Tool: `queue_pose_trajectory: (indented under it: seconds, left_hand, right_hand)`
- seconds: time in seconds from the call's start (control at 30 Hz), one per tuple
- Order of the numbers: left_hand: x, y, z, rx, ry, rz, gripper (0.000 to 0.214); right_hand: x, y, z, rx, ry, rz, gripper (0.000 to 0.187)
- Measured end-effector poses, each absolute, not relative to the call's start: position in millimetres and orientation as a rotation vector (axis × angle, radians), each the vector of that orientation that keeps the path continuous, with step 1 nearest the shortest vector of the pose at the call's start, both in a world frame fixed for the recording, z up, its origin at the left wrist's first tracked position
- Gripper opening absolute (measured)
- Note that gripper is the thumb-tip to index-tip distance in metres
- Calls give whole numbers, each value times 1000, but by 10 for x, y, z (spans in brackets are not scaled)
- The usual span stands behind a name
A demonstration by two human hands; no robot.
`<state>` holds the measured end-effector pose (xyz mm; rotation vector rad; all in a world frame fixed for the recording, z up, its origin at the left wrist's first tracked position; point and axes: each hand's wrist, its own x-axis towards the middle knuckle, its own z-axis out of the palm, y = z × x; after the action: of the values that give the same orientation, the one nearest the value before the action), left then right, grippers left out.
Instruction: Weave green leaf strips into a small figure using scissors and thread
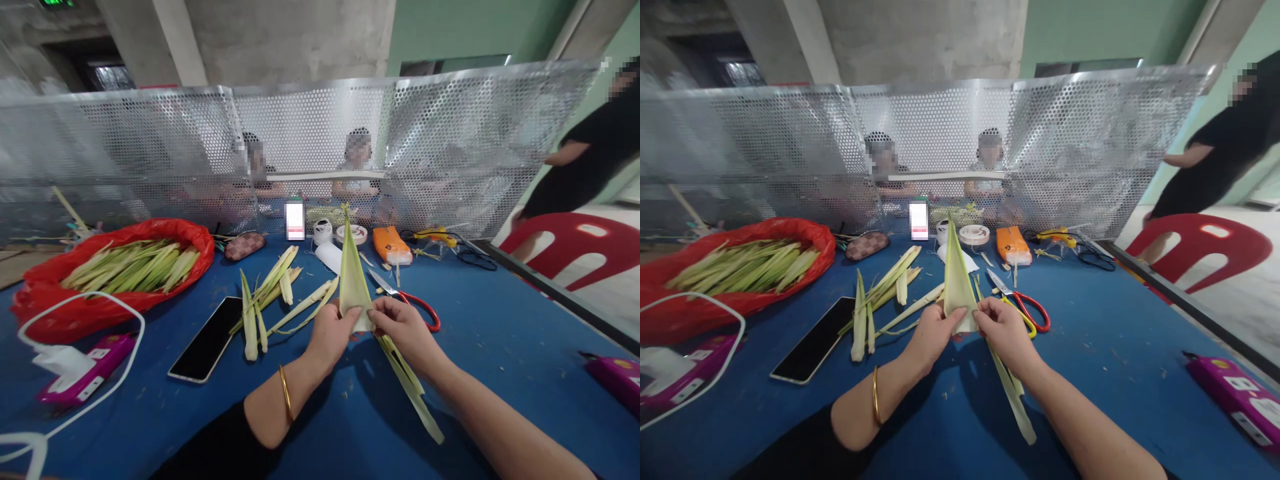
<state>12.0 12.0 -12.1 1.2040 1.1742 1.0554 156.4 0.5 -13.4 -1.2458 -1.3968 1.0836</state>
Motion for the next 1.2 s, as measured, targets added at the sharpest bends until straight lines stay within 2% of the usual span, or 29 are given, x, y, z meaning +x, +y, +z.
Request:
queue_pose_trajectory:
  seconds: [0.2,0.4,0.57,0.8,1.2]
  left_hand:
    - [156,80,-36,1092,1070,1091,19]
    - [157,80,-68,1094,1084,1065,16]
    - [158,72,-29,1130,1131,1068,15]
    - [178,38,-54,1067,1047,986,27]
    - [215,27,-58,1094,996,1075,21]
  right_hand:
    - [1652,12,-24,-1174,-1366,1258,23]
    - [1622,8,-110,-1208,-1400,1161,22]
    - [1600,6,-142,-1245,-1287,1206,29]
    - [1543,-42,-80,-1215,-1248,1284,41]
    - [1496,-67,-95,-1101,-1199,1377,36]
